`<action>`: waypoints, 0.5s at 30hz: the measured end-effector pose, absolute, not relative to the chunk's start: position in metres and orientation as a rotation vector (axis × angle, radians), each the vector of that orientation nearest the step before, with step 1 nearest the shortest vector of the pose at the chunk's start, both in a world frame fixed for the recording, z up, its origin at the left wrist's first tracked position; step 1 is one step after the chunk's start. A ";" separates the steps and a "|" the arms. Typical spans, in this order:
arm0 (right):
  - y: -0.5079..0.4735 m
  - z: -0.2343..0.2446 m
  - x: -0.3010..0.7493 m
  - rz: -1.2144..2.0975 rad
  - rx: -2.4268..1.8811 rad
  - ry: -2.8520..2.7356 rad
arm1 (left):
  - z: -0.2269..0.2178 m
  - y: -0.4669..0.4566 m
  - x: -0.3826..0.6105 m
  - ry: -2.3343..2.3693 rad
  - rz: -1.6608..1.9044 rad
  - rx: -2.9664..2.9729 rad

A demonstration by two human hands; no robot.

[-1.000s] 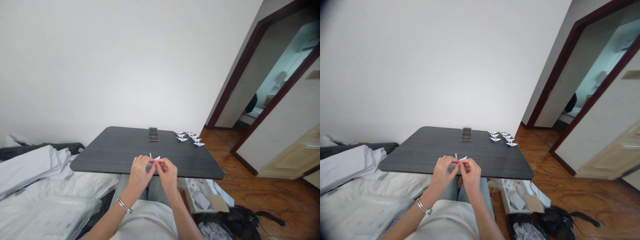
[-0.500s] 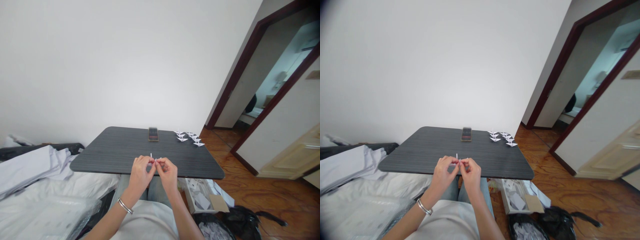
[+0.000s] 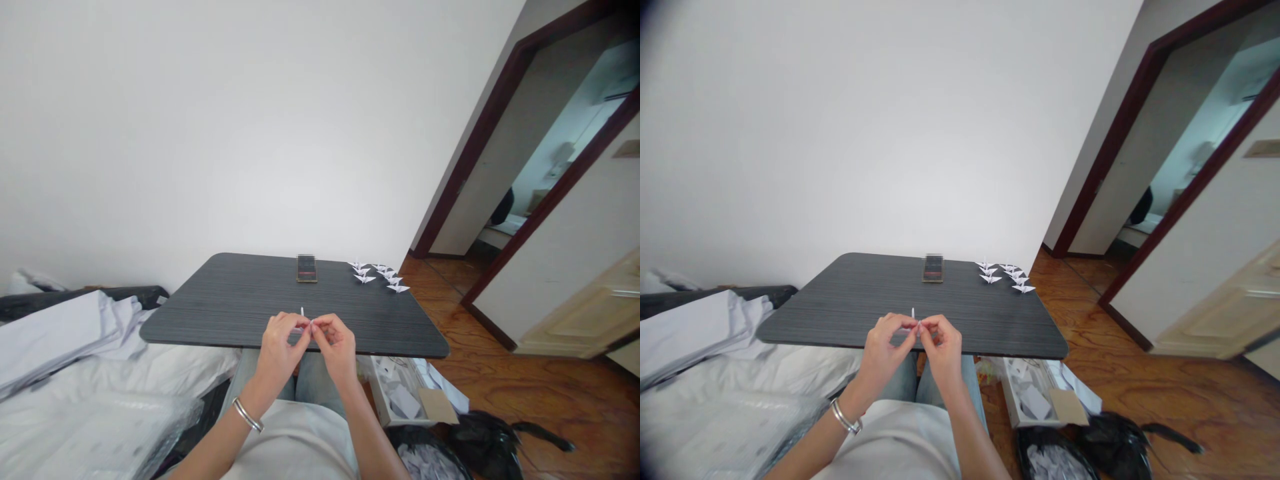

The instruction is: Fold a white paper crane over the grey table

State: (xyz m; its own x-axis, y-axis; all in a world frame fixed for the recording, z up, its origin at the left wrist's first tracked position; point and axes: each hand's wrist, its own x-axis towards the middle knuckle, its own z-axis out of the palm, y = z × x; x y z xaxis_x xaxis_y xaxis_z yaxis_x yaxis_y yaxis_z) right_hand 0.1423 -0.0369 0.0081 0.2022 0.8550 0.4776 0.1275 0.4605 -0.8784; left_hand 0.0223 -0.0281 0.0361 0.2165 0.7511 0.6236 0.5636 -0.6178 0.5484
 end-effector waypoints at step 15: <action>-0.038 0.009 0.143 0.646 -0.965 -1.280 | 0.037 -0.031 0.022 1.163 1.426 2.274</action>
